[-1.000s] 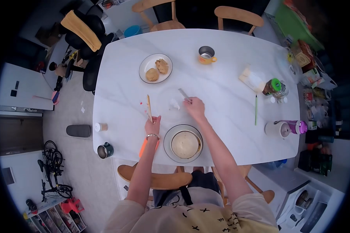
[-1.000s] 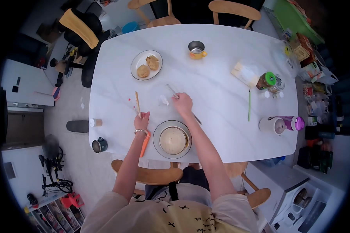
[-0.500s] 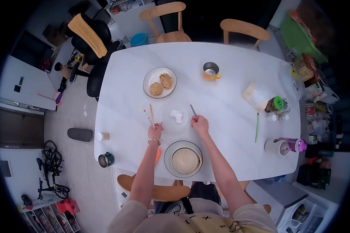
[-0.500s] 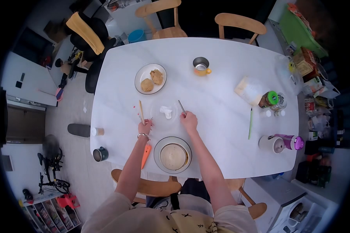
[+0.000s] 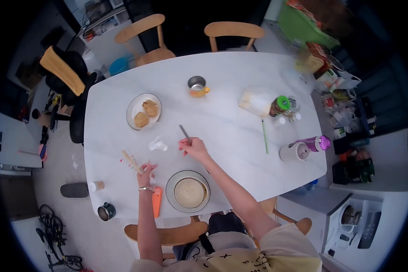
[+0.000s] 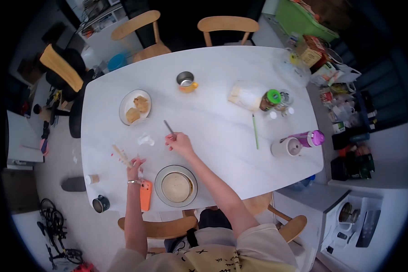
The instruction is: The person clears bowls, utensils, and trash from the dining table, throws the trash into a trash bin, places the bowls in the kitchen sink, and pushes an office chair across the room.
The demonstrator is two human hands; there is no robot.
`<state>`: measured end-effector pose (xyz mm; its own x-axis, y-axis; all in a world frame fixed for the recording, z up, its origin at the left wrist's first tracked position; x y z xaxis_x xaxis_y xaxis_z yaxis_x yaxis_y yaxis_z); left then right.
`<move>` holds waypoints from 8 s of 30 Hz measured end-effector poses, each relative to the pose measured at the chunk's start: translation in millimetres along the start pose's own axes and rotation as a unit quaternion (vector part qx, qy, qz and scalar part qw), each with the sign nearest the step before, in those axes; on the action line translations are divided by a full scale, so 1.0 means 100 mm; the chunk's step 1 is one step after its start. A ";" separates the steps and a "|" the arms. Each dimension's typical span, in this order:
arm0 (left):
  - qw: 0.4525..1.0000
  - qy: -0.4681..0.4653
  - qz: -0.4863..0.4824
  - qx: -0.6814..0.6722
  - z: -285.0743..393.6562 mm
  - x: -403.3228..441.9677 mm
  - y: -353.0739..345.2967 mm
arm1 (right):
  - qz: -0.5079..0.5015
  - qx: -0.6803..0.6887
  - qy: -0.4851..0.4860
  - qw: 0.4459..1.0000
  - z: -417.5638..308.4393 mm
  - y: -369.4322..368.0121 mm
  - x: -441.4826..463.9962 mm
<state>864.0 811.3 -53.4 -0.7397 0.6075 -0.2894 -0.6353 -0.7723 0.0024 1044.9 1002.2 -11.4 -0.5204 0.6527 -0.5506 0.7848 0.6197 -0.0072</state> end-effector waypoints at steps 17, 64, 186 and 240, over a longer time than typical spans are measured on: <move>0.993 0.007 0.113 -0.021 0.19 -1.26 0.78 | -0.077 -0.149 -0.142 0.976 1.40 0.52 -1.00; 0.938 -0.005 0.327 -0.115 0.16 -4.80 5.08 | -0.060 -0.011 -0.082 0.995 1.10 -3.07 -3.13; 0.178 -0.498 -0.682 0.505 0.74 14.54 3.86 | 0.522 0.258 -0.183 0.792 -4.10 -10.60 9.22; 0.440 -0.181 -0.738 0.478 0.30 14.84 3.14 | 0.504 0.355 -0.218 0.756 -3.90 -10.51 9.22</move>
<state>-439.8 1475.7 -453.6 0.7588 0.4403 -0.4799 -0.1582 0.8394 0.5200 -391.2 1122.8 -186.4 0.5027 0.3362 -0.7964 0.7720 -0.5891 0.2386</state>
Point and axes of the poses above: each hand's wrist, its own x-axis towards the middle knuckle, its own y-axis out of the back of the hand, z = x × y, the point moved 6 cm from there along x, towards the middle knuckle, and after that the axes turned 12 degrees about -y, right-handed, at the moved point
